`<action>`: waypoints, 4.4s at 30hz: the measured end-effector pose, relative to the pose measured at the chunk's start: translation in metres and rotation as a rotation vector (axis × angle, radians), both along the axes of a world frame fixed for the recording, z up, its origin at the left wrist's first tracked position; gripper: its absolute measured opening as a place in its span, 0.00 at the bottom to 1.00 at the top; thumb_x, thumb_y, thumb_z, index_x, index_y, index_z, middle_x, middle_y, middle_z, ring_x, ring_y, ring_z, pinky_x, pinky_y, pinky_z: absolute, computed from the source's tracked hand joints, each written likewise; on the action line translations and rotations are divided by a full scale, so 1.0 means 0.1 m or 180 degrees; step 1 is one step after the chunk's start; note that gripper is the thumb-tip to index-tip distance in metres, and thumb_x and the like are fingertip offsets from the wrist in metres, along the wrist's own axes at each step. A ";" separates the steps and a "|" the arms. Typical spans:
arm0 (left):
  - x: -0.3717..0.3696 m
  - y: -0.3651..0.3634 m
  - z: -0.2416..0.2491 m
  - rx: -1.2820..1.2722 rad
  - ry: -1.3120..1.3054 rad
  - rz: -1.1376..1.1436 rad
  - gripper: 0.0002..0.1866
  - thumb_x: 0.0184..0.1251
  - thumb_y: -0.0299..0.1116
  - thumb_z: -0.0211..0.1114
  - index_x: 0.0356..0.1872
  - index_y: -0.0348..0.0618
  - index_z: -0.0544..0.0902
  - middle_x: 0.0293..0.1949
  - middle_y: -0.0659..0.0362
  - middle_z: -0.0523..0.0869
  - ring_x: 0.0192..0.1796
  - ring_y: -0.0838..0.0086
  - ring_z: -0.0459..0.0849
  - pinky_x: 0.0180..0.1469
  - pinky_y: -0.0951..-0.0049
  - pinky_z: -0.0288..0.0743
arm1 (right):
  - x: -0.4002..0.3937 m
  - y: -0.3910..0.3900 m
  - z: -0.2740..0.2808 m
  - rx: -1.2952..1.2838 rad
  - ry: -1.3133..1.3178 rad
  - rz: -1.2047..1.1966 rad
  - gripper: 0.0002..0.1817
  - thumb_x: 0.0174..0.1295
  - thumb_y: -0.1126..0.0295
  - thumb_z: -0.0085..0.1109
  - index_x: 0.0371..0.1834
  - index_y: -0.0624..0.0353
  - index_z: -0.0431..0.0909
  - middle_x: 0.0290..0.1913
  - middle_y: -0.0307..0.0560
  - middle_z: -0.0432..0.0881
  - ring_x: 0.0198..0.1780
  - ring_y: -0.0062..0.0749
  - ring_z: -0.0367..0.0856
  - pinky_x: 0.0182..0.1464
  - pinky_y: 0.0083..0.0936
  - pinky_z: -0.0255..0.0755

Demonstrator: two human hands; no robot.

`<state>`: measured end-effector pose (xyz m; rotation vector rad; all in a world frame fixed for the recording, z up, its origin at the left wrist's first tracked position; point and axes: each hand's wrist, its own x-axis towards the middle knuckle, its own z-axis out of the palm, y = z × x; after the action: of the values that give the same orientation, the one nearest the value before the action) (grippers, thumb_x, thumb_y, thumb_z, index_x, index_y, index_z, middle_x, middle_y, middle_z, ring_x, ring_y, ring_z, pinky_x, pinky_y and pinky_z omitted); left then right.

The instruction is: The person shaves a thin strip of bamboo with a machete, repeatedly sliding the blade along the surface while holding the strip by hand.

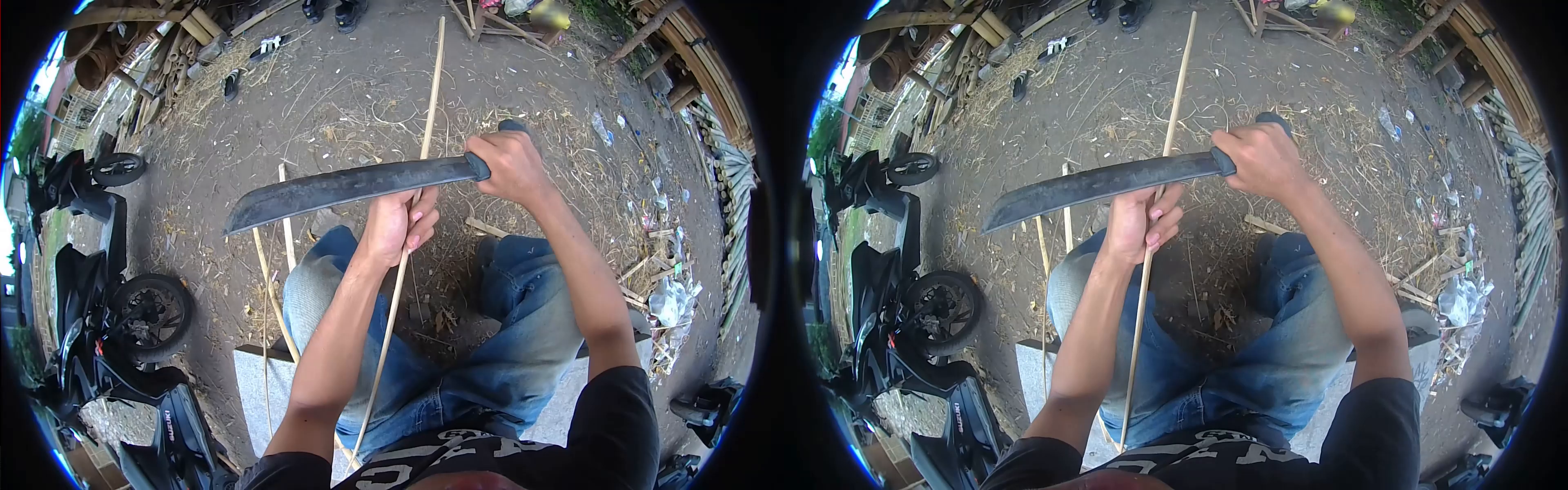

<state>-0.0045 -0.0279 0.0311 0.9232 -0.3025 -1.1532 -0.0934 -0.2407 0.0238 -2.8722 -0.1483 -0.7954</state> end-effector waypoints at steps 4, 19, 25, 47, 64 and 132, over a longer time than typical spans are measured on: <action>-0.08 -0.01 -0.01 0.0114 0.0082 -0.0044 0.15 0.84 0.42 0.44 0.38 0.45 0.71 0.16 0.70 0.60 0.11 0.86 0.57 0.10 0.83 0.52 | 0.04 -0.08 -0.06 0.0051 -0.0031 0.0029 0.15 0.38 0.74 0.69 0.28 0.56 0.73 0.22 0.46 0.80 0.26 0.47 0.83 0.28 0.41 0.75; 0.02 0.04 0.01 -0.0596 0.0752 -0.0079 0.19 0.87 0.44 0.39 0.49 0.39 0.72 0.22 0.68 0.65 0.10 0.86 0.57 0.07 0.84 0.53 | -0.01 -1.12 -0.60 0.4537 -0.0565 -0.2681 0.07 0.54 0.75 0.59 0.20 0.60 0.76 0.18 0.38 0.72 0.16 0.27 0.69 0.18 0.27 0.63; -0.02 -0.05 0.04 0.0056 -0.0528 0.0228 0.22 0.87 0.47 0.39 0.48 0.39 0.75 0.23 0.68 0.66 0.12 0.88 0.57 0.10 0.85 0.54 | -0.03 -0.49 -0.02 0.1807 -0.0523 -0.1803 0.06 0.52 0.73 0.61 0.24 0.65 0.78 0.19 0.57 0.79 0.20 0.48 0.80 0.26 0.38 0.69; -0.06 0.10 0.16 0.0399 -0.0493 0.0381 0.18 0.86 0.47 0.43 0.44 0.45 0.74 0.18 0.72 0.61 0.12 0.88 0.54 0.11 0.83 0.50 | 0.32 -1.22 -0.57 0.2462 -0.0003 -0.3353 0.08 0.56 0.73 0.56 0.26 0.67 0.79 0.19 0.54 0.80 0.25 0.43 0.86 0.27 0.39 0.77; 0.09 0.13 0.13 -0.0077 -0.0346 0.0411 0.19 0.87 0.46 0.41 0.47 0.40 0.73 0.20 0.69 0.62 0.13 0.86 0.57 0.12 0.82 0.52 | 0.01 -0.25 0.10 0.1557 -0.0051 -0.1257 0.06 0.53 0.73 0.63 0.29 0.66 0.80 0.22 0.61 0.80 0.22 0.49 0.82 0.30 0.42 0.73; 0.27 0.36 0.16 -0.0290 0.0458 0.0124 0.17 0.86 0.47 0.43 0.41 0.46 0.71 0.18 0.71 0.60 0.13 0.88 0.55 0.10 0.84 0.51 | -0.19 -2.21 -1.37 0.6957 -0.1043 -0.2826 0.08 0.63 0.77 0.48 0.25 0.59 0.72 0.17 0.36 0.65 0.18 0.25 0.66 0.25 0.29 0.71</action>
<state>0.0225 0.0083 0.0466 0.7593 -0.2175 -1.1543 -0.1128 -0.4612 -0.1129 -0.5945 1.1593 -0.6355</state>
